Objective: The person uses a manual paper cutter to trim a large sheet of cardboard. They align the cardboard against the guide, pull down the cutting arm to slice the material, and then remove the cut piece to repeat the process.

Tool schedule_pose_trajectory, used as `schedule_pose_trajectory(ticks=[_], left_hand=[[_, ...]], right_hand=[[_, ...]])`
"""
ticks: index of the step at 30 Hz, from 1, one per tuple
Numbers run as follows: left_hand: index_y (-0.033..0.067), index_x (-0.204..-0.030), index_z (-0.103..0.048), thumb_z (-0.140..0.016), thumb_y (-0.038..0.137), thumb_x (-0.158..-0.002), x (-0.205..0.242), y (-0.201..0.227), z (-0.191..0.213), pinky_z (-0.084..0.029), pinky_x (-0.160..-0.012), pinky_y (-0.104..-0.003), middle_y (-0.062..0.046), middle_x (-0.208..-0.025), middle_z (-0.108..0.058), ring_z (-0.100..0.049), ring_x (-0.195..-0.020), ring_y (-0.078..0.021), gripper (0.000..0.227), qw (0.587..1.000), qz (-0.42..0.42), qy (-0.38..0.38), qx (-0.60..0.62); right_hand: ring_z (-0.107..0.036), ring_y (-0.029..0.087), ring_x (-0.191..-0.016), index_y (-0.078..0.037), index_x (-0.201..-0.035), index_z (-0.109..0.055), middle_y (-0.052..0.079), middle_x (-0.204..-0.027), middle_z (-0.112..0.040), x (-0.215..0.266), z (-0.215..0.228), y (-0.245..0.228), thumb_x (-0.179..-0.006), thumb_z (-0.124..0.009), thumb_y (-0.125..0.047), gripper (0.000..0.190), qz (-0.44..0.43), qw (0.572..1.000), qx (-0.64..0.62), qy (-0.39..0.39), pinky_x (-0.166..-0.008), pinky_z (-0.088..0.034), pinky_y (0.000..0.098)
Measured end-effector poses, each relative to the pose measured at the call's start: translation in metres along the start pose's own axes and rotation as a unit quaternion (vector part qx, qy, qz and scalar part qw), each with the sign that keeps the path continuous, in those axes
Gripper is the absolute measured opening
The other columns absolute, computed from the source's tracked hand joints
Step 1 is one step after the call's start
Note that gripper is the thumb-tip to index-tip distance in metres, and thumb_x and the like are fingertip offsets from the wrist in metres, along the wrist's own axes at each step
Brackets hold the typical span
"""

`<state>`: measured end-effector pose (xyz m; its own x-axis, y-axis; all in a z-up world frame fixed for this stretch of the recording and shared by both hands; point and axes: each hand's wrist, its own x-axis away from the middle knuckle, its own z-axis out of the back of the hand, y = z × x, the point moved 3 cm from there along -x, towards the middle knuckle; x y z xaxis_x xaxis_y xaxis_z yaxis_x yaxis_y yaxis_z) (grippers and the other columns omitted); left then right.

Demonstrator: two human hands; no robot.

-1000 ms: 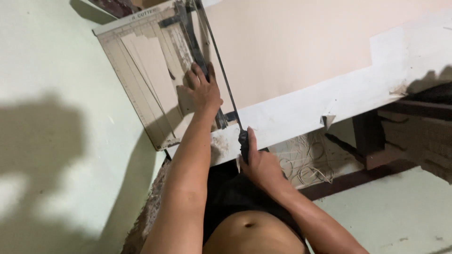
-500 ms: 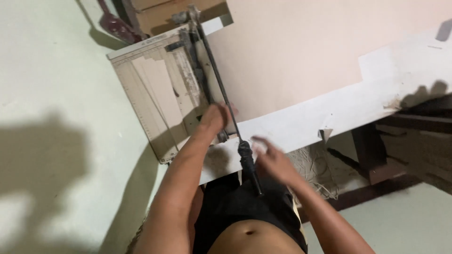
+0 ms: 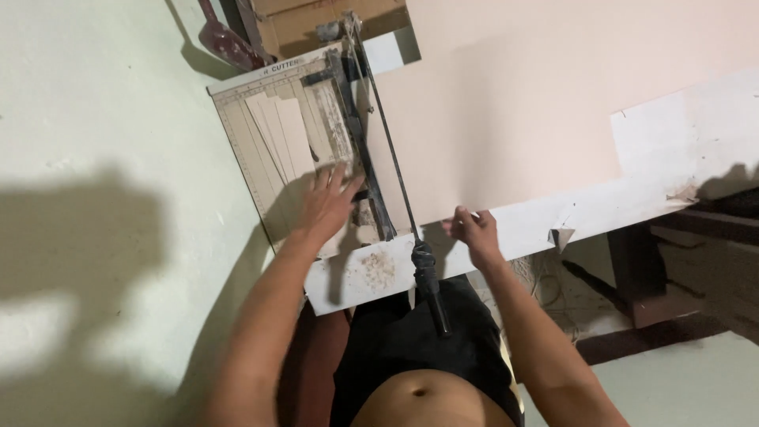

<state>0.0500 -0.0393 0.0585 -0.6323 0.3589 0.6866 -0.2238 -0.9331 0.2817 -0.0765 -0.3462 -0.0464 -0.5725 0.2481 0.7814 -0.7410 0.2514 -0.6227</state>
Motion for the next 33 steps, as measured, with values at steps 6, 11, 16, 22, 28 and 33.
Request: schedule_pose_trajectory(ticks=[6,11,16,22,28,33], left_hand=[[0.0196,-0.164,-0.010,-0.080,0.048,-0.085,-0.041,0.047,0.006,-0.023,-0.117,-0.073,-0.029,-0.164,-0.002,-0.005,-0.150,-0.0554,0.109,0.990,0.082,0.052,0.102],[0.0140,-0.165,-0.006,-0.081,0.039,-0.084,-0.063,0.054,-0.017,-0.016,-0.113,-0.079,-0.029,-0.165,0.011,0.005,-0.150,-0.0555,0.112,0.989,0.147,0.000,0.029],[0.0127,-0.165,0.000,-0.085,0.031,-0.081,-0.071,0.050,-0.019,-0.019,-0.110,-0.081,-0.031,-0.163,0.013,0.008,-0.149,-0.0576,0.121,0.987,0.151,0.001,0.046],[0.0116,-0.165,-0.009,-0.084,0.028,-0.081,-0.073,0.054,-0.020,-0.013,-0.110,-0.083,-0.028,-0.164,0.019,0.012,-0.150,-0.0552,0.114,0.985,0.169,-0.022,0.039],[0.0114,-0.165,0.001,-0.084,0.020,-0.083,-0.077,0.053,-0.024,-0.013,-0.111,-0.081,-0.031,-0.163,0.016,0.011,-0.149,-0.0564,0.118,0.984,0.152,0.012,0.095],[0.0121,-0.164,0.000,-0.084,0.024,-0.081,-0.069,0.054,-0.025,-0.017,-0.110,-0.081,-0.032,-0.163,0.011,0.007,-0.150,-0.0557,0.119,0.987,0.147,0.012,0.068]], right_hand=[[-0.075,0.027,-0.090,-0.004,-0.124,-0.058,0.014,-0.096,-0.072,-0.015,-0.019,-0.020,-0.107,-0.060,-0.026,0.028,0.015,0.998,0.057,-0.017,-0.082,-0.063,0.0441],[-0.076,0.025,-0.072,-0.009,-0.103,-0.069,0.012,-0.079,-0.075,-0.006,-0.021,-0.042,-0.108,-0.051,-0.048,0.043,0.001,0.958,0.282,-0.049,-0.069,-0.063,0.0410],[-0.076,0.039,-0.071,-0.017,-0.147,-0.049,0.017,-0.075,-0.076,0.156,-0.079,-0.161,-0.108,-0.033,-0.052,0.055,0.085,0.882,0.457,-0.079,-0.079,-0.056,0.0516],[-0.074,0.049,-0.093,-0.011,-0.166,0.001,0.028,-0.104,-0.073,0.159,-0.090,-0.046,-0.102,-0.044,-0.028,0.080,0.027,0.737,0.658,-0.150,-0.081,-0.059,0.0570],[-0.073,0.049,-0.079,-0.014,-0.167,0.004,0.025,-0.101,-0.070,0.111,-0.063,0.032,-0.094,-0.056,-0.025,0.095,0.167,0.726,0.660,-0.097,-0.069,-0.059,0.0597],[-0.075,0.042,-0.090,-0.012,-0.166,0.014,0.023,-0.118,-0.069,0.083,-0.061,0.071,-0.094,-0.048,-0.012,0.095,0.138,0.689,0.701,-0.122,-0.074,-0.061,0.0470]])
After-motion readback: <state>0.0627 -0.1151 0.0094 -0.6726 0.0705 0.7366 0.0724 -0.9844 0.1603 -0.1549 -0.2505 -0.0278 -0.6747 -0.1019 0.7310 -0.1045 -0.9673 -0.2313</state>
